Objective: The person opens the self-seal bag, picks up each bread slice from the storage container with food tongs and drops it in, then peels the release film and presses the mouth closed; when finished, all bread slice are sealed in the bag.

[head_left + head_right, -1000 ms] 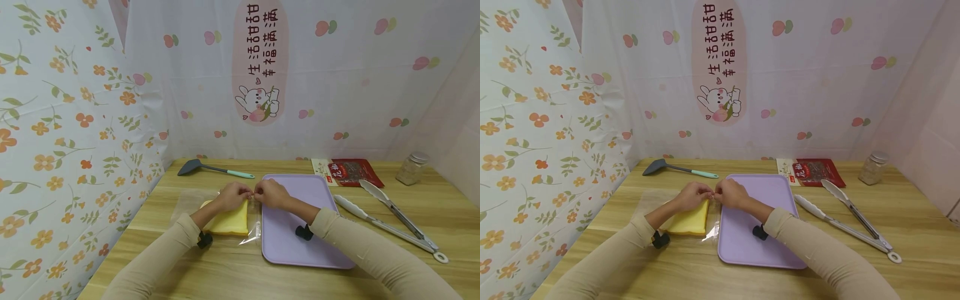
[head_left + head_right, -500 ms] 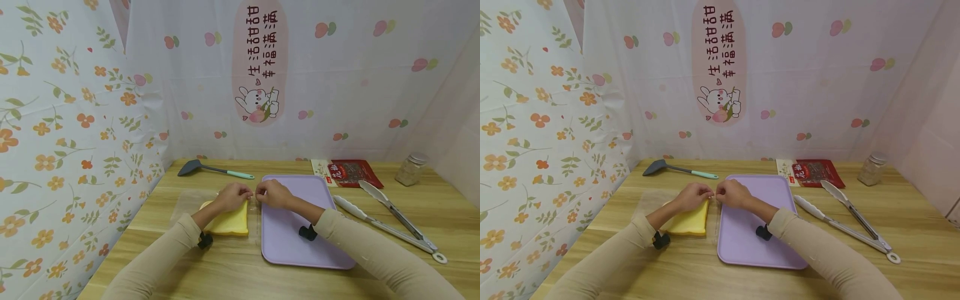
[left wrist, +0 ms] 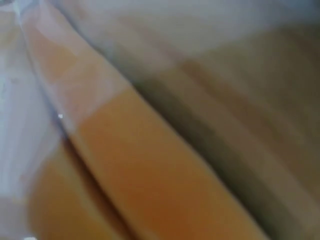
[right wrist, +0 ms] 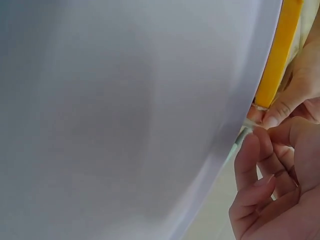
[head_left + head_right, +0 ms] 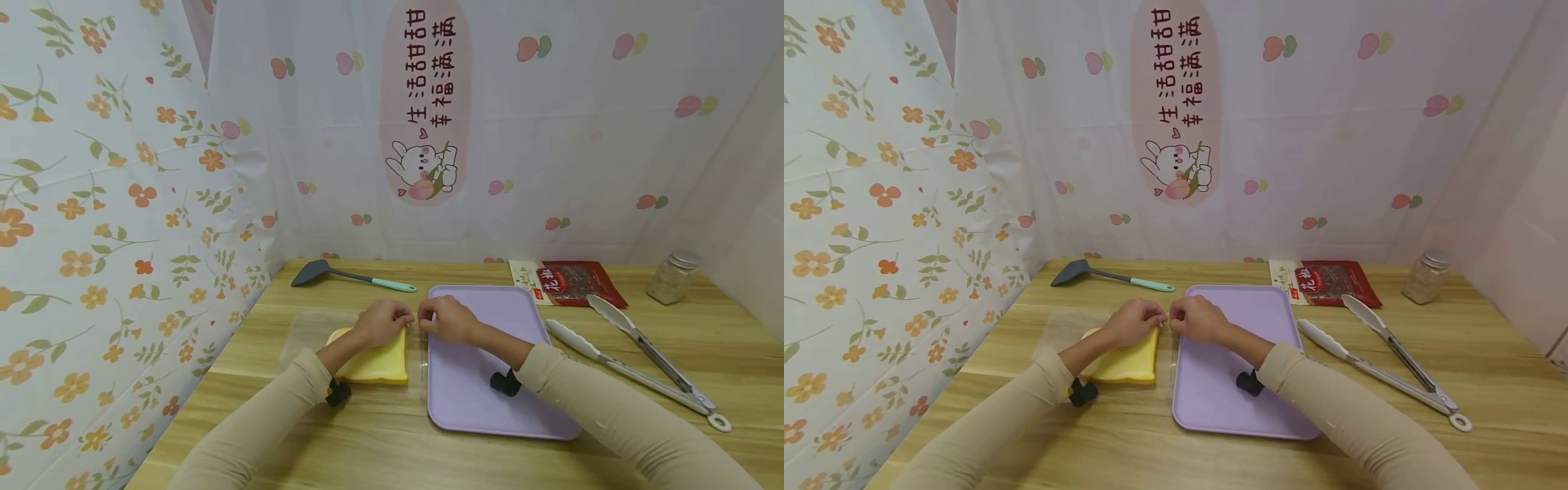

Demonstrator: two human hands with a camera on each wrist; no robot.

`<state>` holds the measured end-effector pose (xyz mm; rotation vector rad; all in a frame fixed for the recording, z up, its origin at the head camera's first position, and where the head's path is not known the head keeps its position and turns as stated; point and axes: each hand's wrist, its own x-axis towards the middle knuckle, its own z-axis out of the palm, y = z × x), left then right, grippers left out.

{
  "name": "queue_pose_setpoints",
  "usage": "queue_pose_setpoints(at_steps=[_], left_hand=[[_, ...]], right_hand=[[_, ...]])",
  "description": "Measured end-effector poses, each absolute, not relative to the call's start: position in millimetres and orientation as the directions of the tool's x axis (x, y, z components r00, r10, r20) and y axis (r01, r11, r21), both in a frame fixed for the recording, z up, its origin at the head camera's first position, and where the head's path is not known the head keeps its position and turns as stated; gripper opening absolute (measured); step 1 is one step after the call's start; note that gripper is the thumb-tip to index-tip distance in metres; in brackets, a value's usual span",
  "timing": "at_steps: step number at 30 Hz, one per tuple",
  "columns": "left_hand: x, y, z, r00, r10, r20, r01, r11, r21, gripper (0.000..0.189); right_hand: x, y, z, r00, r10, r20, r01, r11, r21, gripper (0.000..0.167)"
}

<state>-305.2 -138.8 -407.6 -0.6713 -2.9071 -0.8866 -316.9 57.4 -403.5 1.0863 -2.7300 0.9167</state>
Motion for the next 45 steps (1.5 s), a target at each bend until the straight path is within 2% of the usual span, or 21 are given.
queue_pose_setpoints(at_steps=[7, 12, 15, 26, 45], left_hand=[[-307.2, -142.7, -411.5, -0.911, 0.373, 0.176, 0.408, 0.754, 0.514, 0.018], [-308.3, -152.9, -412.6, -0.944, 0.273, 0.187, 0.331, 0.752, 0.57, 0.019], [-308.9, -153.3, -412.3, -0.942, 0.267, 0.202, 0.334, 0.718, 0.61, 0.02], [-308.8, -150.1, -416.0, -0.939, 0.263, 0.221, 0.343, 0.677, 0.652, 0.02], [-309.3, -151.2, -419.6, -0.937, 0.259, 0.235, 0.35, 0.675, 0.65, 0.018]], right_hand=[[-315.3, 62.9, -405.3, -0.72, -0.612, 0.329, -0.675, 0.506, -0.537, 0.014], [-311.7, 68.4, -401.4, -0.736, -0.609, 0.297, -0.644, 0.492, -0.586, 0.014], [-309.0, 71.5, -402.0, -0.733, -0.617, 0.285, -0.638, 0.481, -0.601, 0.012], [-284.3, 75.4, -396.5, -0.676, -0.637, 0.37, -0.735, 0.54, -0.41, 0.013], [-248.2, 98.0, -385.6, -0.575, -0.626, 0.527, -0.818, 0.428, -0.384, 0.011]])
